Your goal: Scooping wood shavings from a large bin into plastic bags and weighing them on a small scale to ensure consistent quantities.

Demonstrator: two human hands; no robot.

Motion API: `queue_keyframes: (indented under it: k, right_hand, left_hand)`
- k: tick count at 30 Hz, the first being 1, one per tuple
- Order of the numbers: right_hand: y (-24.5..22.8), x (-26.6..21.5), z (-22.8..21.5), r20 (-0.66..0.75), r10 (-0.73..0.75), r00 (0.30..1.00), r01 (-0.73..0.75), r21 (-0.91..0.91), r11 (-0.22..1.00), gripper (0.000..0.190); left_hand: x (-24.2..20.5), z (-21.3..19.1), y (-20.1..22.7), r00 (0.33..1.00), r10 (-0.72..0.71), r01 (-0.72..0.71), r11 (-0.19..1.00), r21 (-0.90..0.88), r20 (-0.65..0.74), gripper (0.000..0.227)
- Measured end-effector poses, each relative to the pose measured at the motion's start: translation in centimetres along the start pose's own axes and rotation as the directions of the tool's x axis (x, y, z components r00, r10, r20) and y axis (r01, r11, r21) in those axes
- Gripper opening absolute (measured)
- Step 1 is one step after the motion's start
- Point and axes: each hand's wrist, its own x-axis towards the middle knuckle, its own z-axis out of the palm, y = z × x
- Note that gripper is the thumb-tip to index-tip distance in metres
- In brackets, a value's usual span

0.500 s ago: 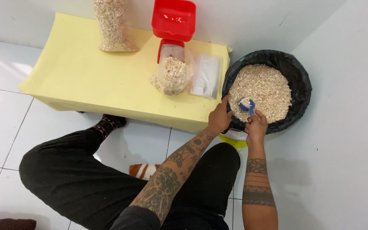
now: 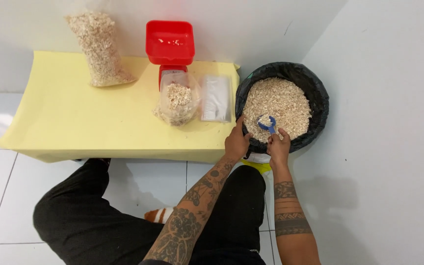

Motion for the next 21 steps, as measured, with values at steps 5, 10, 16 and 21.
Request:
queue_keyframes:
  k: [5, 10, 16, 21]
  right_hand:
    - [-0.7, -0.8, 0.2, 0.020, -0.020, 1.000, 0.020, 0.002, 1.000, 0.047]
    - [-0.4, -0.4, 0.2, -0.015, 0.000, 1.000, 0.000, 0.004, 1.000, 0.049]
    - [0.2, 0.0, 0.1, -0.008, -0.014, 1.000, 0.014, -0.003, 1.000, 0.047]
    - [0.2, 0.1, 0.2, -0.028, -0.014, 1.000, 0.014, -0.001, 1.000, 0.044]
  left_hand:
    - [0.5, 0.5, -0.7, 1.000, -0.001, 0.001, 1.000, 0.016, 0.002, 0.070]
    - [0.6, 0.6, -0.9, 1.000, 0.004, -0.004, 1.000, 0.016, -0.011, 0.070]
    - [0.5, 0.5, -0.5, 1.000, 0.008, -0.008, 0.999, -0.040, -0.005, 0.069]
    - [0.6, 0.8, -0.9, 1.000, 0.004, -0.004, 1.000, 0.023, -0.008, 0.071]
